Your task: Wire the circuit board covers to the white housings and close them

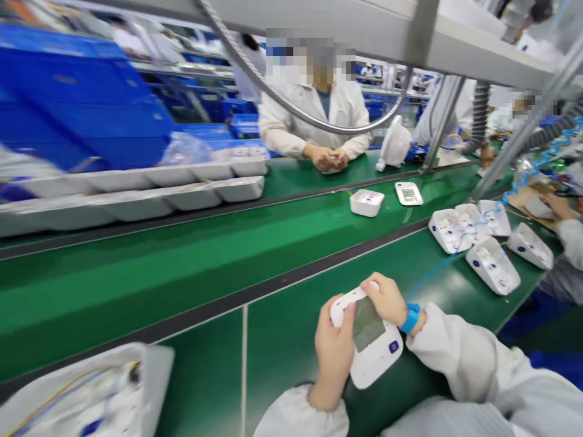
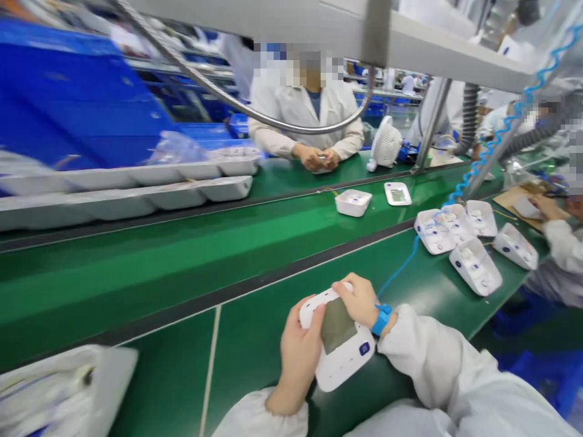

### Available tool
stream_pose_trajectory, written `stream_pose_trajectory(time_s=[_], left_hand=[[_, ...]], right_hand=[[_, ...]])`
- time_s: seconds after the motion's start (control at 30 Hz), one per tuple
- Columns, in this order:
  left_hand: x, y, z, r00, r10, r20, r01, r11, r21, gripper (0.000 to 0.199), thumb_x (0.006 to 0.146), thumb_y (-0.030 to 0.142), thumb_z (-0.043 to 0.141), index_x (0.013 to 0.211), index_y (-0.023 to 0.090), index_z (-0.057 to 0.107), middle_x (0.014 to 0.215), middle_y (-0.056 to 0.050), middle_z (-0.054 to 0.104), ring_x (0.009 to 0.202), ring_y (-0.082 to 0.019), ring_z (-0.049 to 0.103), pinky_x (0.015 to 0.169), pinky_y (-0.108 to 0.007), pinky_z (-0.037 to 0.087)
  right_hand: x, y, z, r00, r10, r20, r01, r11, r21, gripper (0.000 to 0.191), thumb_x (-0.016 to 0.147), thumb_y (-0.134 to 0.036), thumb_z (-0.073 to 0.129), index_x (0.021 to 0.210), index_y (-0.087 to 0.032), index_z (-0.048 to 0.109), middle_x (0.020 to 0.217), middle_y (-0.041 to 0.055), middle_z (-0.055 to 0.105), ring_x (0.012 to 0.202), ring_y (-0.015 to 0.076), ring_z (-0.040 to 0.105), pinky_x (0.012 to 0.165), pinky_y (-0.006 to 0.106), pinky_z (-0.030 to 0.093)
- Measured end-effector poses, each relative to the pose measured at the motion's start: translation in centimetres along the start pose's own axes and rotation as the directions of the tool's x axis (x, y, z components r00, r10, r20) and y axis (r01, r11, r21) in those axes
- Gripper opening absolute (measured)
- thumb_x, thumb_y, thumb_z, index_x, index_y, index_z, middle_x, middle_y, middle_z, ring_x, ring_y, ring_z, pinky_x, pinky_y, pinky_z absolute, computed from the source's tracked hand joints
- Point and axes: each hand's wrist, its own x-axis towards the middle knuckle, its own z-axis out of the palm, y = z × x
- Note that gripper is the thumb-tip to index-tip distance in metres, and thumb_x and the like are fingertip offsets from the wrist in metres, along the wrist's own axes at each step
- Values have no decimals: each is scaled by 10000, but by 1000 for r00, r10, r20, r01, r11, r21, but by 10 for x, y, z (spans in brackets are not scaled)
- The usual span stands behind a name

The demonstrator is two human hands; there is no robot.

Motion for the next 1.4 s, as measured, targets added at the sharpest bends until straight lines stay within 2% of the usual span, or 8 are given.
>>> stream_pose_trajectory(time_s=[0.23,0.37,0.47,0.57,0.73,0.8,0.97,1.4], left_hand=[[14,4,-5,998,-19,65,10,991,135,541,776,633,567,1120,218,606,1151,-107,695,1004,-297,666,840,-409,538],[34,12,-8,976,122,183,-177,930,322,634,810,632,499,1259,188,565,1222,-149,673,1088,-336,644,899,-455,522],[32,12,-12,873,354,336,-484,718,500,809,807,663,484,1388,100,472,1364,-228,573,1240,-399,542,1018,-530,438],[10,-3,-17,759,420,498,-651,487,582,1017,704,706,599,1476,88,358,1473,-272,446,1280,-449,489,1047,-590,375],[-16,-28,-19,691,435,578,-723,418,550,1165,589,639,717,1529,149,233,1546,-239,355,1349,-440,416,1100,-611,284],[-15,-26,-16,653,435,620,-755,441,485,1149,549,601,749,1505,165,284,1513,-217,410,1336,-427,434,1092,-589,310],[-11,-13,-9,619,388,683,-765,493,413,835,539,553,777,1270,205,570,1322,-167,590,1268,-412,495,1057,-563,367],[-21,-6,-10,542,384,747,-769,585,258,1215,488,841,706,1481,200,421,1527,-239,404,1392,-509,329,1125,-703,179]], right_hand=[[4,-7,2,997,65,-39,-68,996,-65,311,911,-482,594,831,-186,647,784,-5,676,728,134,610,640,233,418],[3,-21,-15,996,79,-35,-86,954,-286,412,921,-578,555,866,-184,663,807,29,703,759,165,641,650,247,413],[-8,-34,-38,993,105,45,-63,833,-550,456,946,-593,503,919,-181,697,828,81,729,804,229,682,675,285,438],[-30,-43,-60,983,87,164,54,710,-702,435,991,-515,449,1113,-171,686,892,132,745,829,287,709,687,334,478],[-59,-44,-72,964,-33,265,238,553,-798,602,959,-412,560,1468,-126,414,905,155,736,850,312,708,714,381,520],[-59,-43,-69,908,-217,358,419,504,-755,634,924,-428,625,1456,-150,422,1119,184,698,1111,318,636,869,411,508],[-45,-37,-56,574,-420,703,815,376,-441,673,889,-523,631,1428,-155,467,1475,162,485,1448,308,316,1144,515,294],[-52,-30,-58,511,-344,788,845,367,-388,834,863,-672,574,1522,-202,376,1594,219,260,1490,362,197,1177,598,176]])
